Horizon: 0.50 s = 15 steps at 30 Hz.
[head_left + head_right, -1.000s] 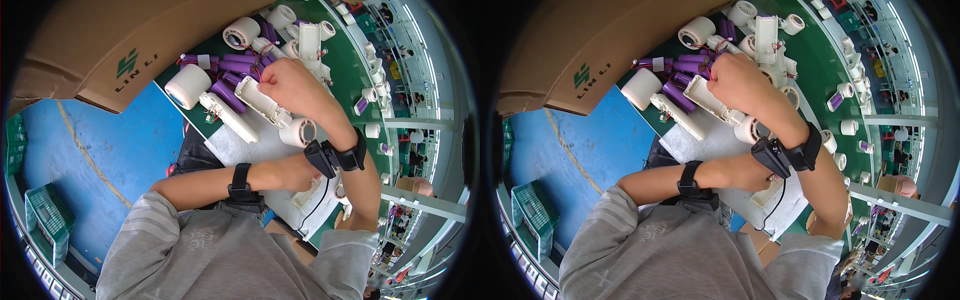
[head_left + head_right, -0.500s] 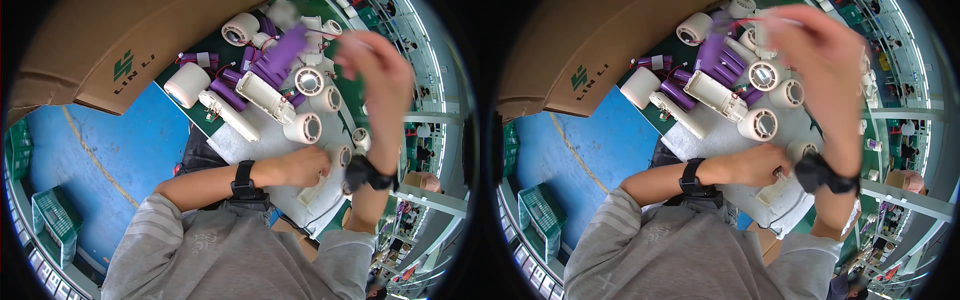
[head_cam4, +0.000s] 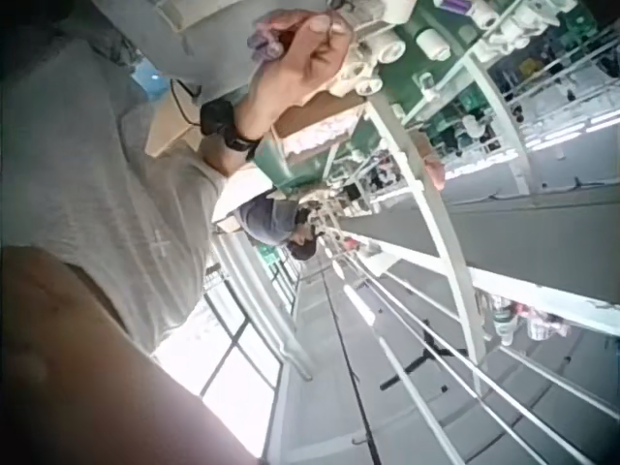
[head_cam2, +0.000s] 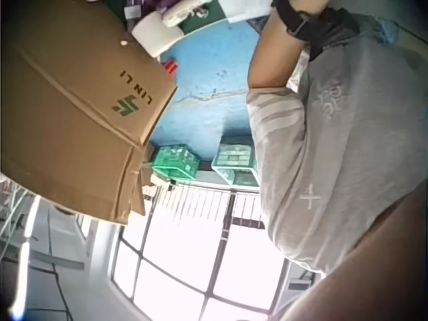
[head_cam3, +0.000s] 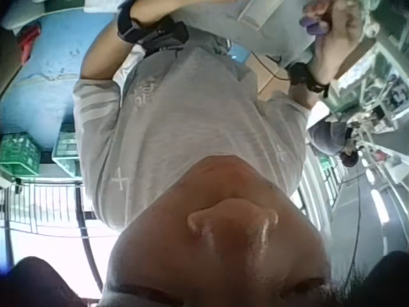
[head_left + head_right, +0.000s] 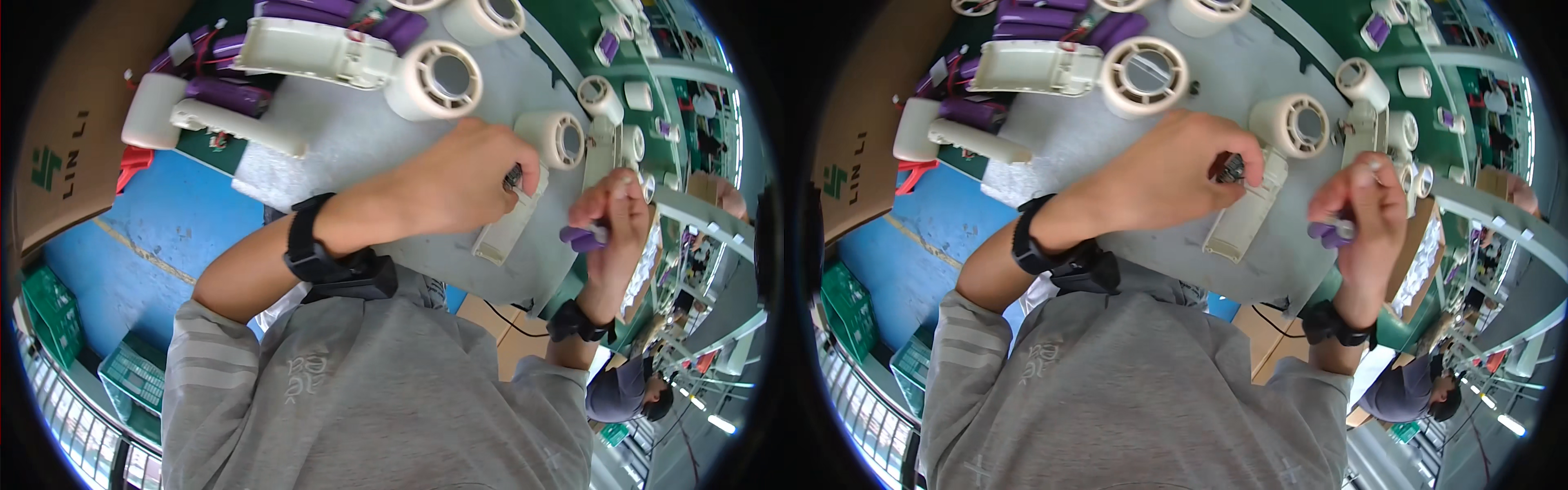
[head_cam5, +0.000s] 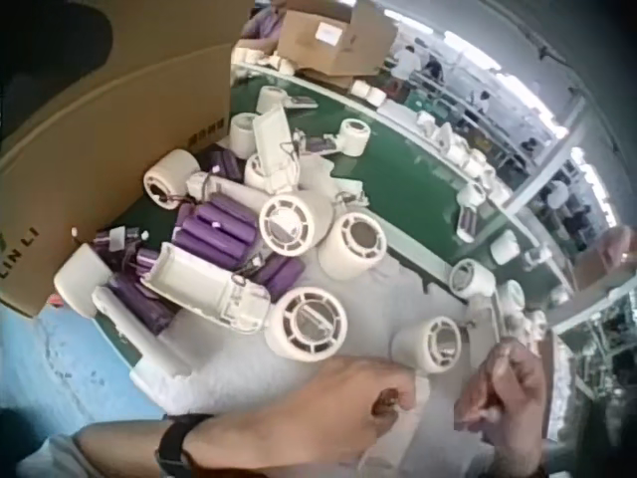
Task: The person assembles mini portable fans by connecting battery wires to circuit boards, inserting the batteries and circuit boards into the fan housings, and placing the assembled components onto the table.
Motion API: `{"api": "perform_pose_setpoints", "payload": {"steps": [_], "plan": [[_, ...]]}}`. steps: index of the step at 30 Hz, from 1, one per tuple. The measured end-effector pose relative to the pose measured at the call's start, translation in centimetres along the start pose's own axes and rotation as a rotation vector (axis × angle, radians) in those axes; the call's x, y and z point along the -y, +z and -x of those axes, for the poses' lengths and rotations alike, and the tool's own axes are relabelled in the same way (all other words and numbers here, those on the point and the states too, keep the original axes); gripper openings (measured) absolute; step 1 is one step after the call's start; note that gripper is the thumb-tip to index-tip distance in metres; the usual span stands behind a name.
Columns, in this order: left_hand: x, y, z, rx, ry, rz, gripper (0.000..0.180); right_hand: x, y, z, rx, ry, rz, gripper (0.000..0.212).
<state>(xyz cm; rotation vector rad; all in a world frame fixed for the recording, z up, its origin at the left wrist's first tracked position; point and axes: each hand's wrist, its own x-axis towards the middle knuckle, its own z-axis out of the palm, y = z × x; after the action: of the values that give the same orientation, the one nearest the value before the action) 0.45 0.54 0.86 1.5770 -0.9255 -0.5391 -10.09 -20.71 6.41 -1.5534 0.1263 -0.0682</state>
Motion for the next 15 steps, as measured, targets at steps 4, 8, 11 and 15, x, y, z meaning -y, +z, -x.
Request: {"api": "perform_pose_setpoints", "payload": {"steps": [4,8,11,15], "plan": [[-0.6,-0.5,-0.1,0.121,-0.156,0.070,0.012,-2.5,2.0,0.6,-0.134,0.069,0.220,0.021],[-0.7,-0.3,-0.2,0.152,-0.244,0.202,0.014,-3.3,1.5,1.4,-0.195,-0.178,0.308,0.018],[-0.9,-0.3,-0.3,0.130,-0.260,0.219,0.018,-3.4,2.4,1.5,-0.316,-0.159,0.282,0.012],[-1.1,-0.5,-0.6,0.152,-0.323,0.214,0.022,-3.0,2.6,1.5,-0.384,-0.036,0.502,0.014]]}}
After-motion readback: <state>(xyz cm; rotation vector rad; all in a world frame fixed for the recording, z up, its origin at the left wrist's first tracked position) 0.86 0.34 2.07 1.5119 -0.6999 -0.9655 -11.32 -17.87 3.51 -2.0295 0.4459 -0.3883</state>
